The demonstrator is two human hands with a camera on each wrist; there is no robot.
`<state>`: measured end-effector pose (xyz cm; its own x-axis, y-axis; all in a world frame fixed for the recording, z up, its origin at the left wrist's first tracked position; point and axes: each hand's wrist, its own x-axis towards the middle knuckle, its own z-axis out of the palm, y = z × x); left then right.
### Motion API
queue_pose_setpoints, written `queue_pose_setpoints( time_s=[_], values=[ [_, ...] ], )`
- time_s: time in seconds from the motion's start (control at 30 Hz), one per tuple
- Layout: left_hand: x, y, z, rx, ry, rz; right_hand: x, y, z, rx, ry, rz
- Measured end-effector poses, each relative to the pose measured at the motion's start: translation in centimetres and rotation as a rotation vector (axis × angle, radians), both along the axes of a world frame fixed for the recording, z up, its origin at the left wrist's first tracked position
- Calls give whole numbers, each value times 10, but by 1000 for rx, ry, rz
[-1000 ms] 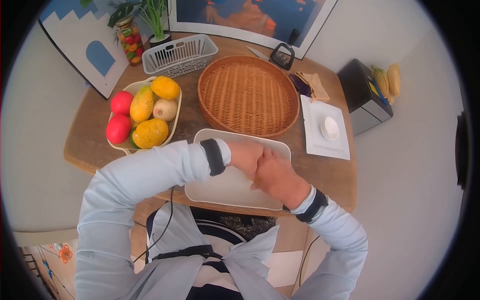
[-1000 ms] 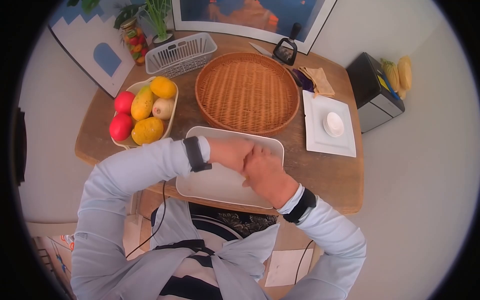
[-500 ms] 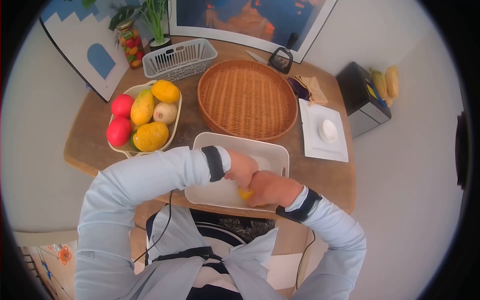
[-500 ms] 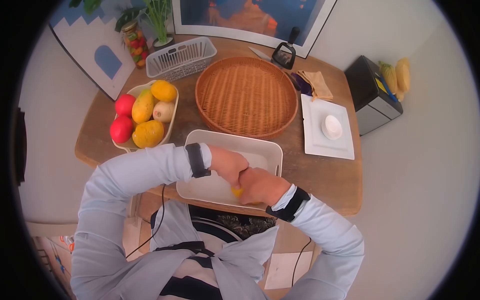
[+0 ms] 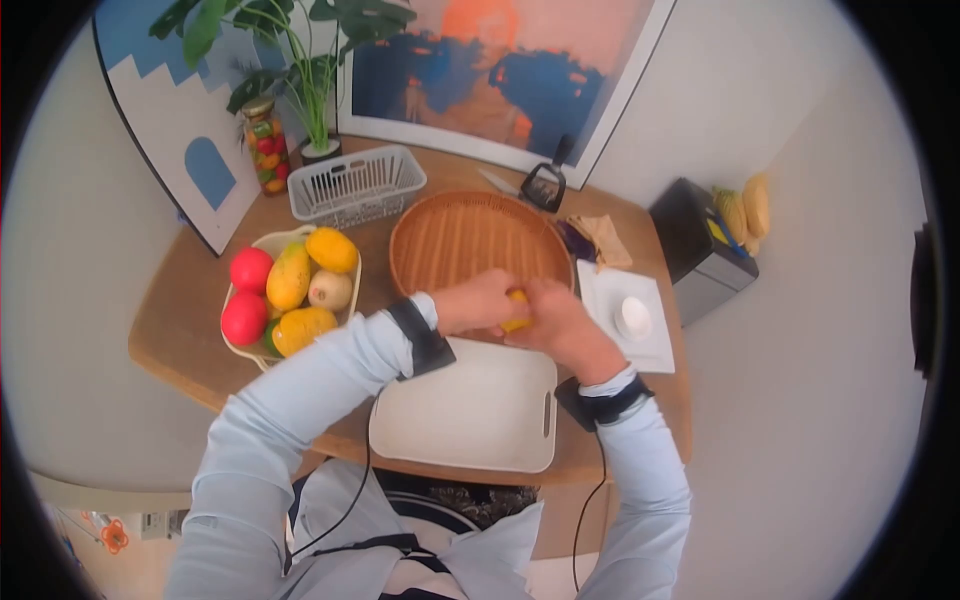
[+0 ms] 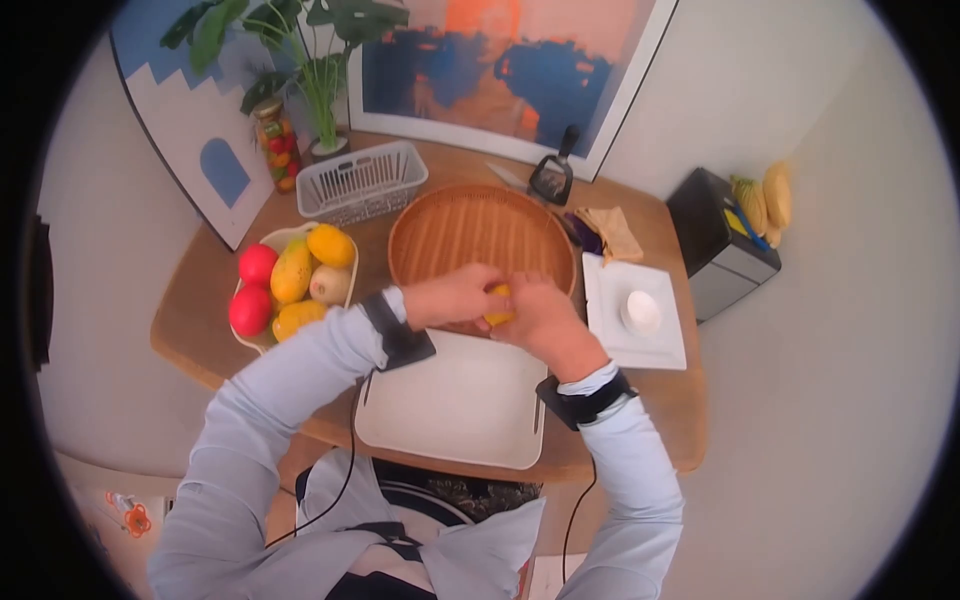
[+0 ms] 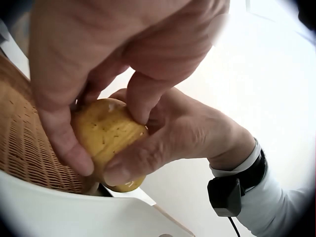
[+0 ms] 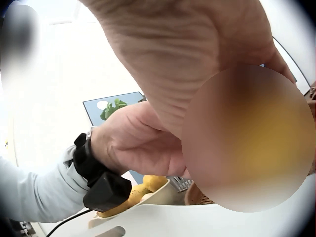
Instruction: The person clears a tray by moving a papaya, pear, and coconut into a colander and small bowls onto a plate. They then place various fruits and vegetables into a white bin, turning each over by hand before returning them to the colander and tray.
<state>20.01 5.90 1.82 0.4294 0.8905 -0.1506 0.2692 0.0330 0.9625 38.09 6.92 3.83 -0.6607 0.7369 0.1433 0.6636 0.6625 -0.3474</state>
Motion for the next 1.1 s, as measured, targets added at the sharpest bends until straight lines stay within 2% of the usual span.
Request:
queue_pose_setpoints(
  time_s=[0.07,0.17,0.27,0.33,0.37,0.47,0.5,0.6,0.67,0.73,0.87,0.97,1.1],
  values=[
    [8,7,-12,-43,9,109,-4,11,-15,33,-74,-17],
    [18,26,-23,-70,282,216,-5,25,-29,90,-135,4],
    [22,45,-38,135,468,75,-7,33,-27,25,-123,-66],
    [24,44,-42,209,366,150,3,54,-47,69,-112,-166],
    [21,44,-41,244,318,189,8,60,-54,120,-20,-161],
    [2,27,-12,279,326,172,12,50,-39,130,44,-186],
    [-6,24,-1,220,342,143,10,44,-32,98,62,-193],
    [-42,12,21,315,436,131,4,20,-12,-5,116,-218],
    [-72,1,35,454,611,135,-2,0,1,-86,147,-224],
    [-108,0,39,440,816,131,-7,-24,15,-92,171,-176],
    [-173,-10,26,447,1181,112,-13,-43,14,-110,175,-33],
    [-198,-12,6,325,1348,87,-18,-52,12,-129,134,76],
    [-209,-14,-6,440,1295,110,-26,-62,15,-169,114,115]
  ],
)
